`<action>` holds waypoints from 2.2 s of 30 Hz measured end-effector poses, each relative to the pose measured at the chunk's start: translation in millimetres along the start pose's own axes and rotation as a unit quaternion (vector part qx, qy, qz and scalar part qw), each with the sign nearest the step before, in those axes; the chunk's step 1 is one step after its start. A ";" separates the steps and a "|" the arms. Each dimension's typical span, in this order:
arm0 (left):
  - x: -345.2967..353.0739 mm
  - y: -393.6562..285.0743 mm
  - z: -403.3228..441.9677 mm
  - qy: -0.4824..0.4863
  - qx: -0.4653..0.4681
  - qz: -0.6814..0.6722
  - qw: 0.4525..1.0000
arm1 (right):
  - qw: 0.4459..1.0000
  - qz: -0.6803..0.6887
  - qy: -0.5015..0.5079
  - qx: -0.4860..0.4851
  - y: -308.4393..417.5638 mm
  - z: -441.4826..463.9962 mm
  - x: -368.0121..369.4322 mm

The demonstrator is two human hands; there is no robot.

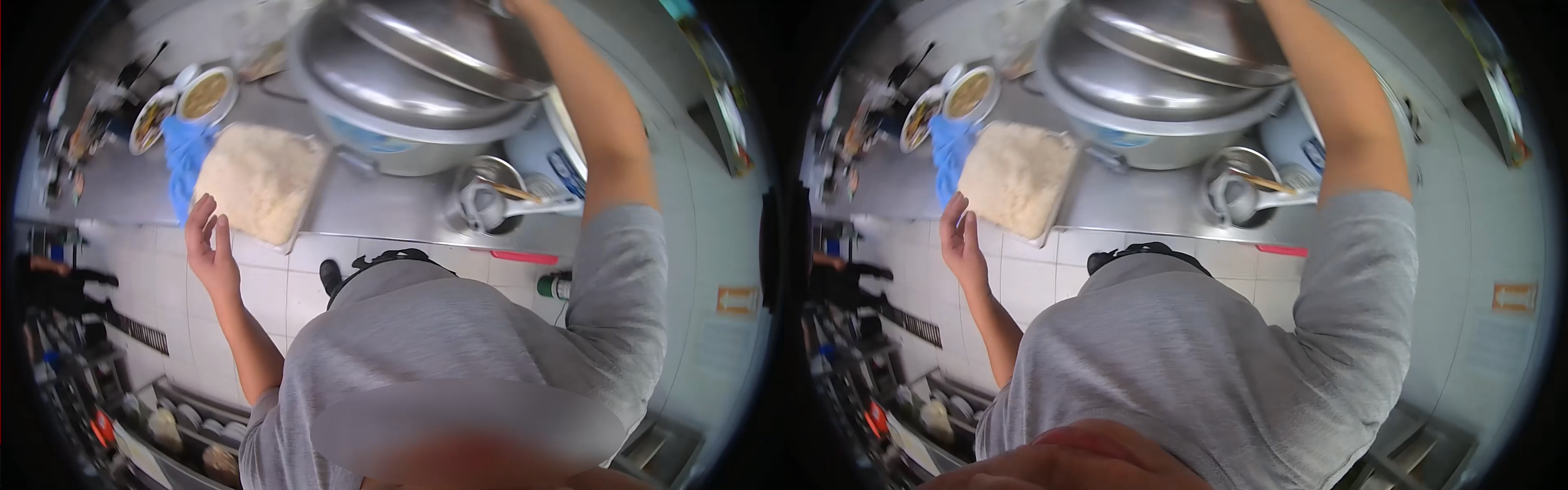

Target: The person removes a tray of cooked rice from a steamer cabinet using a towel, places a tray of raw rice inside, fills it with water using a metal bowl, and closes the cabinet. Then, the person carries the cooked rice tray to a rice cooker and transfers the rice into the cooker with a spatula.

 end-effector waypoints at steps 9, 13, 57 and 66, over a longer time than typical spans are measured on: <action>-119.7 162.7 5.1 -0.065 -0.195 0.067 0.976 | 0.977 -0.203 0.029 0.065 -4.9 31.8 33.2; -113.8 215.9 43.3 0.009 -0.220 0.098 0.971 | 0.932 -0.349 -0.079 -0.062 66.2 13.5 21.3; -64.3 -103.0 186.6 0.370 -0.108 -0.104 0.917 | 0.840 0.484 0.040 0.242 136.3 -270.3 84.0; 238.2 -300.6 125.1 0.475 -0.019 -0.061 0.878 | 0.896 0.310 -0.029 0.316 -72.6 -337.7 -236.8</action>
Point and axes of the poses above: each hand's wrist, its own z-axis towards the middle knuckle, its own x-axis out of the palm, y = z × x, the point moved 7 cm from there along z, towards the middle knuckle, and after that the axes turned 9 degrees about z, right-handed, at the moved point
